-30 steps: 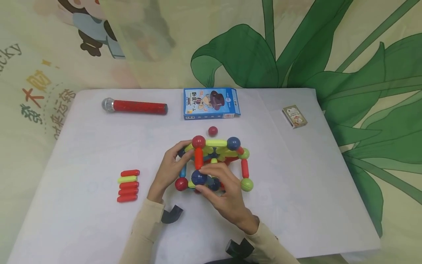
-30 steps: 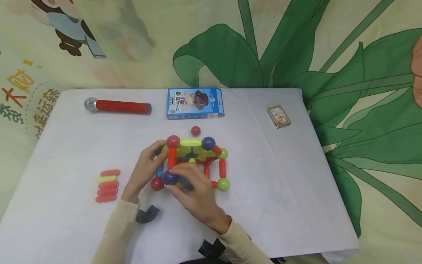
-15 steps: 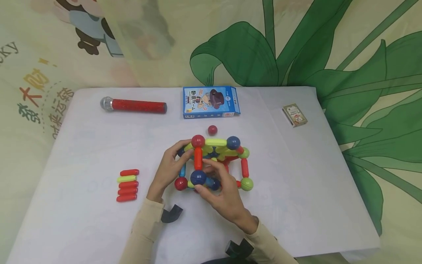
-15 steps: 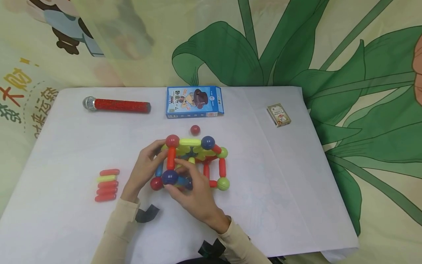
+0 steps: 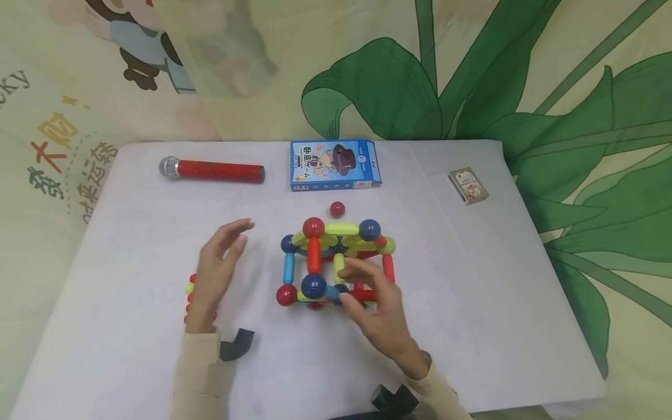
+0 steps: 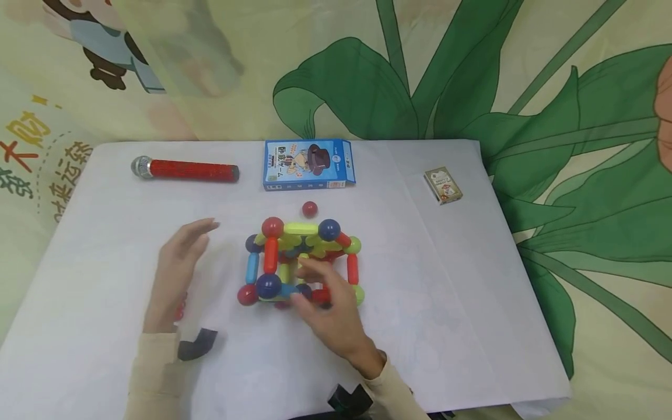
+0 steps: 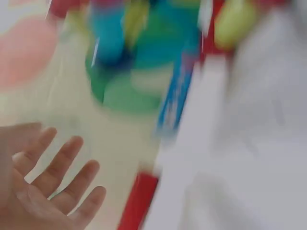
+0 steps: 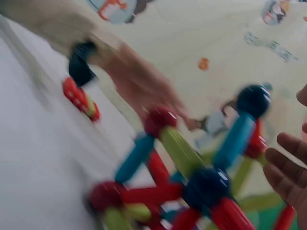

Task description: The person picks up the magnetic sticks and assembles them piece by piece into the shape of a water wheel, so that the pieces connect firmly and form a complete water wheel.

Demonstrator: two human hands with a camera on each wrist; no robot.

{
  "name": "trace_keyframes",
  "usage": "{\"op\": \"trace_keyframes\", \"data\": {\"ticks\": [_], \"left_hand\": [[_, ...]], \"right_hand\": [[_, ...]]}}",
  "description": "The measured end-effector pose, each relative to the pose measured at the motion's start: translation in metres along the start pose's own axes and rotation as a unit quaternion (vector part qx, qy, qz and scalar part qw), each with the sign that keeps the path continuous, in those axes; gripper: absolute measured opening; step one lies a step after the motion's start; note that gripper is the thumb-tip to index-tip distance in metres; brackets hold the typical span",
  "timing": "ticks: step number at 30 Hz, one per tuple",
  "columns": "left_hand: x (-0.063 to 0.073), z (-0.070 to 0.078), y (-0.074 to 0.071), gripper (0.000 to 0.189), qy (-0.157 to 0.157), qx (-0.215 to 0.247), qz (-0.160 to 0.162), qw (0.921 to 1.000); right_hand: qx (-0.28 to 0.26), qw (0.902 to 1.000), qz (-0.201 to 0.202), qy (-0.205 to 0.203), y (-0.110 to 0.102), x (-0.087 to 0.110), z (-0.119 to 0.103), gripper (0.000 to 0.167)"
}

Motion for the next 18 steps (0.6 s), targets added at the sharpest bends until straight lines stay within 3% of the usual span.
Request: {"op": "trace_keyframes", "data": {"ticks": [2, 4, 7, 9, 11, 14, 16, 18], "left_hand": [[0.008, -0.011, -0.027, 0.036, -0.019, -0.064, 0.039, 0.997], [0.017, -0.024, -0.05, 0.039, -0.058, -0.145, 0.057, 0.986], [0.03, -0.038, -0.073, 0.044, -0.11, -0.228, 0.015, 0.9673], [0.035, -0.045, -0.082, 0.045, -0.131, -0.24, -0.018, 0.9618], [0.038, -0.048, -0.087, 0.044, -0.133, -0.236, -0.044, 0.9615], [0.04, -0.051, -0.089, 0.04, -0.119, -0.237, -0.054, 0.9625], [0.039, -0.051, -0.089, 0.039, -0.11, -0.24, -0.06, 0.9627], [0.038, -0.05, -0.089, 0.038, -0.108, -0.235, -0.07, 0.9633]], "right_hand": [[0.007, 0.9987, 0.049, -0.012, -0.021, 0.0, 0.005, 0.036], [0.027, 0.9943, 0.103, 0.003, -0.044, -0.001, 0.015, 0.03], [0.074, 0.9822, 0.164, 0.054, -0.077, -0.003, 0.041, 0.025], [0.107, 0.9724, 0.18, 0.103, -0.094, -0.003, 0.063, 0.023], [0.135, 0.9611, 0.179, 0.161, -0.104, 0.0, 0.085, 0.023], [0.168, 0.9387, 0.168, 0.249, -0.11, 0.008, 0.111, 0.025], [0.179, 0.9282, 0.162, 0.284, -0.11, 0.014, 0.121, 0.026], [0.184, 0.9251, 0.159, 0.292, -0.109, 0.016, 0.127, 0.027]]}}
Point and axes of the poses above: each hand's wrist, its own x-axis away from the middle knuckle, its own y-axis out of the palm, z = x × y, the point moved 1 cm from there along -x, towards the middle knuckle, and after that the axes turned 4 degrees about z, right-handed, at the moved point
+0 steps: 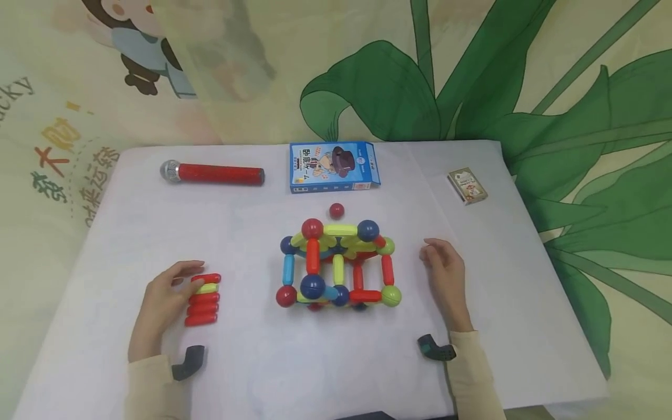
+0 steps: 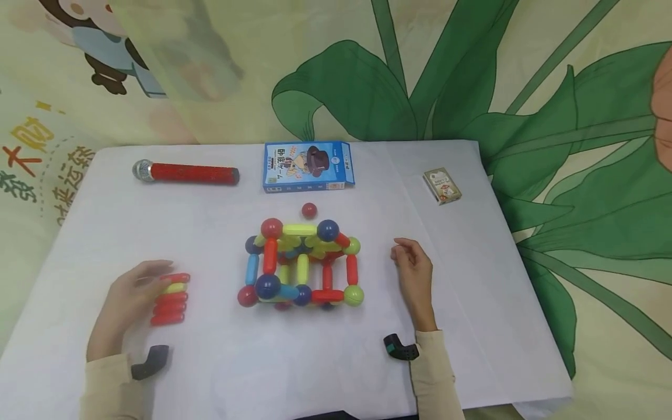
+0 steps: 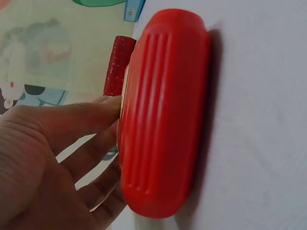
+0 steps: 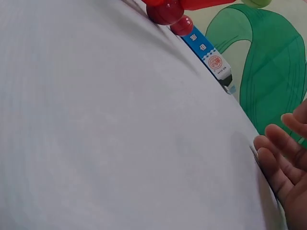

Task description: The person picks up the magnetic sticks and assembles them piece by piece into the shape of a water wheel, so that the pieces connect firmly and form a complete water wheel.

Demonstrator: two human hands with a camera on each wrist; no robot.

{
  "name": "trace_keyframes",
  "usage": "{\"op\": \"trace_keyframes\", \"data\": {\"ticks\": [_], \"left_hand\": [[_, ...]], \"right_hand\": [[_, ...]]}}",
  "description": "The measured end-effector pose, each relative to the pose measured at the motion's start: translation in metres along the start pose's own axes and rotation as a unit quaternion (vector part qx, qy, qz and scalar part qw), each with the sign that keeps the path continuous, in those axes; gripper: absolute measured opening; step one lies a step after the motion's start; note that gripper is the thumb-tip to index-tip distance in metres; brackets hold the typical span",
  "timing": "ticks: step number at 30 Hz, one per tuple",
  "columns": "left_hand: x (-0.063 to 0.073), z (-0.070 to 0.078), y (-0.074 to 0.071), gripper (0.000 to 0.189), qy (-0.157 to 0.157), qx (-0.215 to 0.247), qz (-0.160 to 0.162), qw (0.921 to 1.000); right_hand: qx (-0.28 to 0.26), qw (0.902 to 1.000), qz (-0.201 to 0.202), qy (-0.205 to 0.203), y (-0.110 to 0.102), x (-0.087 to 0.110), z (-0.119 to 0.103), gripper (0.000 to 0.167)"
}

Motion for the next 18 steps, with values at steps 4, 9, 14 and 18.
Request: {"op": "trace_keyframes", "data": {"ticks": [4, 9, 14, 18], "left_hand": [[-0.003, 0.004, 0.001, 0.036, 0.004, 0.009, -0.018, 0.9998], [-0.01, 0.014, 0.007, 0.031, 0.024, -0.011, -0.022, 0.9994], [-0.014, 0.019, 0.014, 0.032, 0.032, -0.003, 0.011, 0.9994], [-0.016, 0.035, 0.02, 0.033, 0.046, 0.05, 0.085, 0.9941]], "right_hand": [[-0.01, 0.9999, 0.004, -0.009, 0.001, -0.001, 0.004, 0.026], [-0.015, 0.9998, 0.011, -0.002, -0.001, -0.001, 0.004, 0.023], [-0.018, 0.9998, 0.008, 0.001, -0.001, 0.0, 0.004, 0.023], [-0.011, 0.9999, 0.009, -0.002, -0.001, 0.002, 0.002, 0.024]]}}
Point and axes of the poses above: each hand's wrist, its own x-axis away from the middle knuckle, its own y-axis out of the palm, z = x × y, the point moved 1 cm from there along -x, towards the middle knuckle, and after that the axes turned 4 degrees about z, right-handed, at the moved point
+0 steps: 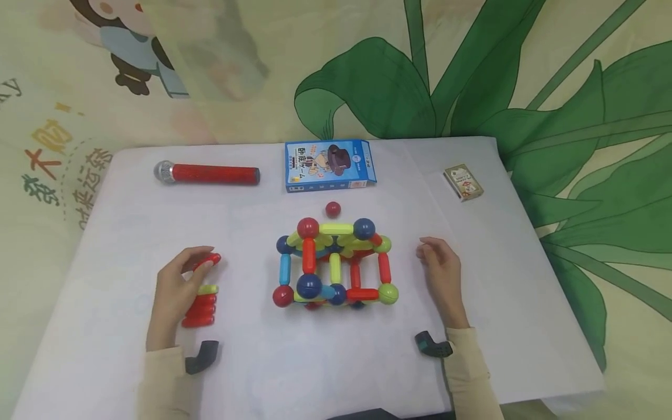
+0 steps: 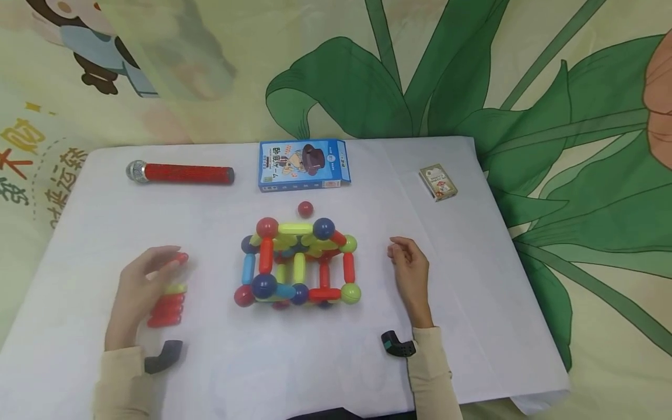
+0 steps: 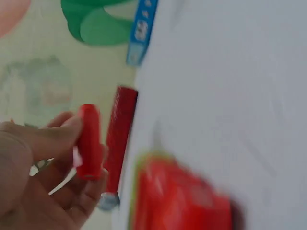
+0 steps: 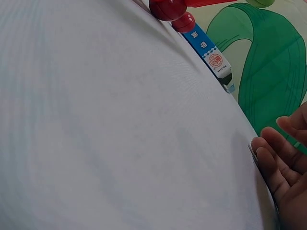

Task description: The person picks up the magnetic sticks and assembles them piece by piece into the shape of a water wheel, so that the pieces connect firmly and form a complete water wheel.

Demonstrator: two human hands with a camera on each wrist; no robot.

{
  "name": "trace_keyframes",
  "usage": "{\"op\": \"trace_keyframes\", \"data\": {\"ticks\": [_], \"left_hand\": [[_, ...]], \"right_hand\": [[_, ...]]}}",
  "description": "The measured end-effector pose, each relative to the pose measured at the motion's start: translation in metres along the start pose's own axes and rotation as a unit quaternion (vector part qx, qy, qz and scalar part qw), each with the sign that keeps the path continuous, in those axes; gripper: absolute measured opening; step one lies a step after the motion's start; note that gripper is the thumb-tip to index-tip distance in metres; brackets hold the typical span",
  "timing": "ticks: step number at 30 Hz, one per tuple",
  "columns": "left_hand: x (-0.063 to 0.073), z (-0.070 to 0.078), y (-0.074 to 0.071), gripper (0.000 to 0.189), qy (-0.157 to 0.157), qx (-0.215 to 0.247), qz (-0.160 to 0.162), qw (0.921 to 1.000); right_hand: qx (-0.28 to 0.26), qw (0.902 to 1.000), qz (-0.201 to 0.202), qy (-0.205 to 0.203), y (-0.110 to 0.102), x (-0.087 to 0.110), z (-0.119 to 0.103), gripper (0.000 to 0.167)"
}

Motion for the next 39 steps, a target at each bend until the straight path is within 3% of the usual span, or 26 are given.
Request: {"op": "trace_keyframes", "data": {"ticks": [3, 5, 7, 10, 12, 14, 16, 19, 23, 26, 28, 30, 33, 35, 37, 39], "left_hand": [[0.002, 0.026, 0.005, 0.032, 0.025, 0.101, 0.051, 0.9932], [0.006, 0.05, 0.01, 0.033, 0.052, 0.174, 0.061, 0.9815], [0.01, 0.076, 0.016, 0.034, 0.086, 0.245, 0.05, 0.9644], [0.015, 0.114, 0.03, 0.034, 0.134, 0.308, 0.012, 0.942], [0.017, 0.134, 0.041, 0.033, 0.163, 0.344, -0.015, 0.9244], [0.019, 0.149, 0.05, 0.032, 0.185, 0.364, -0.032, 0.9123], [0.021, 0.16, 0.057, 0.033, 0.204, 0.374, -0.043, 0.9036], [0.022, 0.171, 0.065, 0.034, 0.217, 0.372, -0.054, 0.9009], [0.023, 0.175, 0.07, 0.037, 0.226, 0.355, -0.062, 0.9051], [0.021, 0.17, 0.065, 0.035, 0.227, 0.349, -0.052, 0.9079], [0.019, 0.16, 0.056, 0.032, 0.213, 0.35, -0.026, 0.9119], [0.015, 0.144, 0.043, 0.03, 0.189, 0.34, 0.018, 0.9211], [0.009, 0.108, 0.023, 0.03, 0.142, 0.288, 0.075, 0.9442], [0.006, 0.08, 0.012, 0.032, 0.105, 0.218, 0.093, 0.9657], [0.008, 0.052, 0.003, 0.034, 0.064, 0.129, 0.082, 0.9862], [0.012, 0.028, -0.004, 0.036, 0.016, 0.045, 0.053, 0.9975]], "right_hand": [[-0.011, 0.9998, 0.003, -0.017, 0.0, 0.005, -0.013, 0.024], [-0.044, 0.9979, 0.004, -0.048, -0.001, 0.011, -0.033, 0.023], [-0.101, 0.99, 0.002, -0.098, -0.001, 0.018, -0.057, 0.022], [-0.189, 0.9628, -0.022, -0.191, 0.004, 0.032, -0.098, 0.025], [-0.233, 0.9411, -0.047, -0.24, 0.011, 0.043, -0.12, 0.026], [-0.265, 0.9218, -0.083, -0.27, 0.019, 0.054, -0.139, 0.029], [-0.282, 0.9098, -0.116, -0.281, 0.029, 0.064, -0.152, 0.033], [-0.293, 0.8993, -0.139, -0.293, 0.04, 0.073, -0.163, 0.037], [-0.286, 0.9018, -0.124, -0.299, 0.045, 0.077, -0.164, 0.036], [-0.286, 0.9076, -0.111, -0.287, 0.041, 0.074, -0.157, 0.028], [-0.277, 0.9158, -0.109, -0.27, 0.036, 0.072, -0.148, 0.028], [-0.258, 0.9263, -0.115, -0.249, 0.029, 0.07, -0.138, 0.034], [-0.22, 0.9386, -0.144, -0.223, 0.021, 0.071, -0.122, 0.038], [-0.199, 0.9413, -0.165, -0.217, 0.019, 0.073, -0.114, 0.037], [-0.184, 0.9404, -0.182, -0.22, 0.019, 0.075, -0.11, 0.036], [-0.166, 0.9405, -0.191, -0.227, 0.019, 0.078, -0.108, 0.036]]}}
Point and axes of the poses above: each hand's wrist, its own x-axis away from the middle knuckle, its own y-axis out of the palm, z = x × y, the point moved 1 cm from there along -x, towards the middle knuckle, and after that the axes turned 4 degrees about z, right-handed, at the moved point
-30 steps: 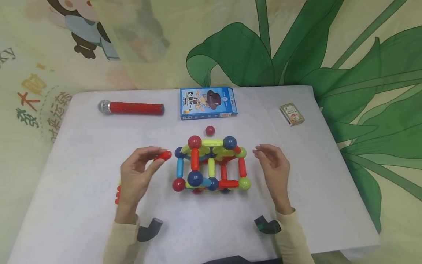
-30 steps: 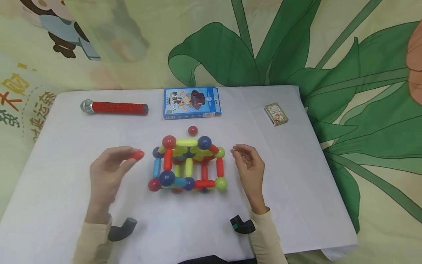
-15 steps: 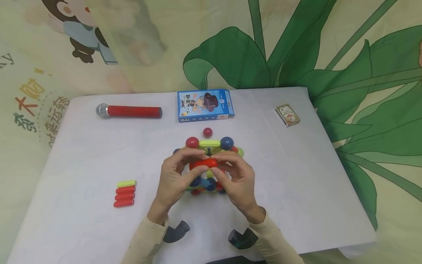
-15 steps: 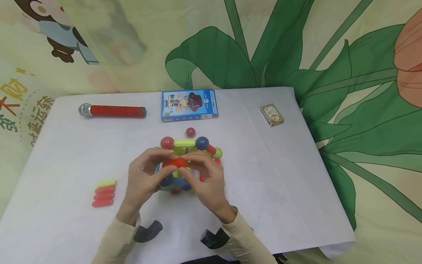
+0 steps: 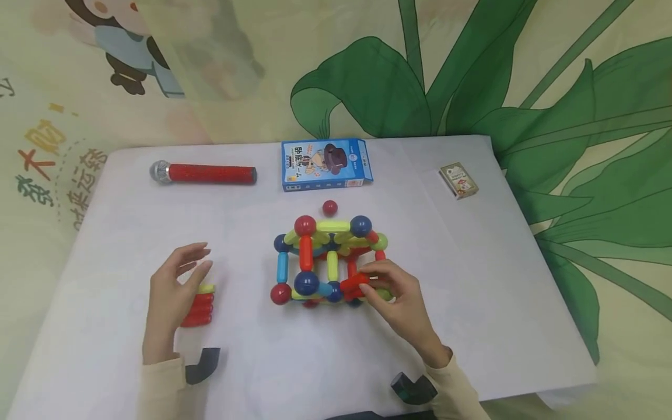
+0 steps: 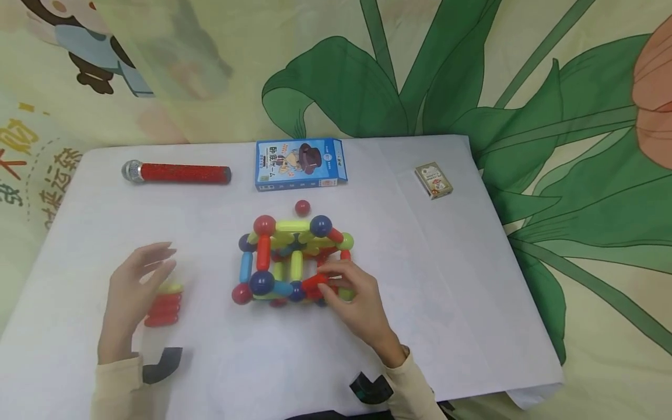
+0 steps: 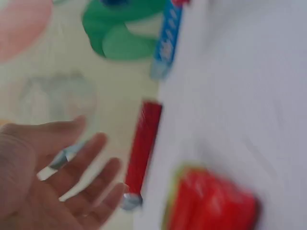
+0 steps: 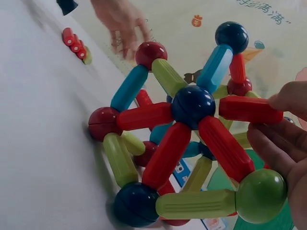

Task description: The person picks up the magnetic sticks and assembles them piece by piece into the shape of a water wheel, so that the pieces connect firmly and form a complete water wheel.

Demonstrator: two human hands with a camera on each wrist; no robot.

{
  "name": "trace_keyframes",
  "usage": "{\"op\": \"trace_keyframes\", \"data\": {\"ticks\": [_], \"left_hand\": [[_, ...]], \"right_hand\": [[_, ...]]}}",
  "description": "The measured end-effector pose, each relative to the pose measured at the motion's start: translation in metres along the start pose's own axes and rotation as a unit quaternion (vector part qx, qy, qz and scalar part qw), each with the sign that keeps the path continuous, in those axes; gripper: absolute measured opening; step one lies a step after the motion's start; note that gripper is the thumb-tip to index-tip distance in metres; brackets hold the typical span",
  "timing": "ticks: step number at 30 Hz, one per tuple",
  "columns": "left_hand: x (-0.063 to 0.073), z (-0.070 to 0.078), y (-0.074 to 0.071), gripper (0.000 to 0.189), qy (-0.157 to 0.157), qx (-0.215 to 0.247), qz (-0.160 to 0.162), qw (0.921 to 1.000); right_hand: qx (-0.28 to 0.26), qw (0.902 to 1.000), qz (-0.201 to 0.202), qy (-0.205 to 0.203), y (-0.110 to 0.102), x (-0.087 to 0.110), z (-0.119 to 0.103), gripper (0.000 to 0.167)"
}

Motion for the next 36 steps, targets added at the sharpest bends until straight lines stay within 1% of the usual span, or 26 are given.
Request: {"op": "trace_keyframes", "data": {"ticks": [1, 2, 3, 5, 6, 7, 9, 11, 14, 17, 20, 22, 23, 24, 25, 26, 27, 28, 29, 30, 31, 32, 33, 34, 36], "left_hand": [[0.003, -0.009, -0.004, 0.037, -0.02, -0.039, -0.023, 0.9988], [0.005, -0.018, -0.008, 0.038, -0.033, -0.073, -0.048, 0.9957], [0.007, -0.024, -0.011, 0.04, -0.042, -0.095, -0.074, 0.9918], [0.01, -0.034, -0.016, 0.042, -0.051, -0.116, -0.112, 0.9857], [0.01, -0.037, -0.017, 0.043, -0.052, -0.125, -0.124, 0.9831], [0.011, -0.039, -0.019, 0.044, -0.045, -0.125, -0.137, 0.9817], [0.01, -0.041, -0.019, 0.045, -0.043, -0.126, -0.152, 0.9794], [0.01, -0.04, -0.02, 0.044, -0.043, -0.129, -0.16, 0.9777], [0.01, -0.038, -0.02, 0.042, -0.045, -0.123, -0.169, 0.9768], [0.01, -0.038, -0.019, 0.037, -0.044, -0.119, -0.164, 0.9783], [0.009, -0.041, -0.016, 0.032, -0.037, -0.11, -0.134, 0.9842], [0.007, -0.039, -0.013, 0.031, -0.031, -0.096, -0.092, 0.9906], [0.005, -0.035, -0.01, 0.03, -0.029, -0.073, -0.064, 0.9949], [0.003, -0.027, -0.006, 0.03, -0.029, -0.037, -0.036, 0.9982], [0.001, -0.015, -0.001, 0.031, -0.031, 0.015, -0.011, 0.9993], [-0.001, -0.002, 0.005, 0.031, -0.023, 0.076, 0.01, 0.9968], [-0.003, 0.014, 0.012, 0.032, -0.013, 0.143, 0.023, 0.9894], [-0.004, 0.033, 0.02, 0.032, 0.001, 0.207, 0.027, 0.9779], [-0.003, 0.052, 0.028, 0.032, 0.016, 0.267, 0.021, 0.9634], [-0.002, 0.07, 0.037, 0.032, 0.034, 0.309, 0.007, 0.9503], [0.001, 0.086, 0.045, 0.032, 0.052, 0.34, -0.012, 0.9391], [0.003, 0.1, 0.053, 0.032, 0.074, 0.355, -0.029, 0.9316], [0.007, 0.111, 0.061, 0.033, 0.089, 0.361, -0.044, 0.9273], [0.01, 0.12, 0.067, 0.033, 0.104, 0.363, -0.057, 0.9244], [0.014, 0.129, 0.077, 0.034, 0.123, 0.372, -0.073, 0.9171]], "right_hand": [[0.009, 0.9999, -0.005, -0.002, 0.001, 0.001, 0.0, 0.036], [0.017, 0.9998, -0.009, -0.004, 0.002, 0.001, -0.001, 0.037], [0.024, 0.9996, -0.011, -0.004, 0.003, 0.001, -0.001, 0.038], [0.036, 0.9993, -0.012, -0.003, 0.004, 0.001, -0.002, 0.039], [0.041, 0.9991, -0.011, -0.002, 0.004, 0.001, -0.003, 0.04], [0.04, 0.9991, -0.012, -0.002, 0.003, 0.001, -0.003, 0.04], [0.038, 0.9992, -0.013, -0.001, 0.002, 0.001, -0.003, 0.038], [0.039, 0.9992, -0.01, -0.005, 0.0, 0.001, -0.003, 0.036], [0.043, 0.999, 0.007, -0.011, -0.004, -0.001, -0.002, 0.033], [0.047, 0.9982, 0.034, -0.014, -0.01, -0.003, -0.001, 0.031], [0.043, 0.9974, 0.057, -0.012, -0.015, -0.005, -0.001, 0.027], [0.038, 0.9965, 0.073, -0.016, -0.018, -0.007, -0.001, 0.026], [0.034, 0.9959, 0.082, -0.019, -0.019, -0.008, -0.001, 0.025], [0.03, 0.9953, 0.089, -0.023, -0.019, -0.01, -0.002, 0.025], [0.026, 0.9948, 0.095, -0.027, -0.019, -0.012, -0.004, 0.026], [0.021, 0.9945, 0.098, -0.03, -0.018, -0.015, -0.006, 0.027], [0.015, 0.9944, 0.098, -0.035, -0.016, -0.018, -0.01, 0.028], [0.007, 0.9948, 0.094, -0.04, -0.013, -0.022, -0.014, 0.03], [-0.004, 0.9953, 0.086, -0.044, -0.009, -0.026, -0.019, 0.031], [-0.017, 0.9957, 0.075, -0.051, -0.004, -0.029, -0.024, 0.032], [-0.027, 0.996, 0.064, -0.056, 0.001, -0.033, -0.03, 0.033], [-0.04, 0.9957, 0.053, -0.064, 0.008, -0.036, -0.035, 0.033], [-0.052, 0.9951, 0.044, -0.072, 0.014, -0.039, -0.039, 0.033], [-0.066, 0.994, 0.037, -0.079, 0.021, -0.041, -0.042, 0.033], [-0.081, 0.992, 0.04, -0.088, 0.031, -0.044, -0.045, 0.033]]}}
Point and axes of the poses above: each hand's wrist, its own x-axis away from the middle knuckle, its own y-axis out of the palm, z = x × y, the point moved 1 cm from there along -x, towards the middle knuckle, and after that the axes turned 4 degrees about z, right-handed, at the moved point
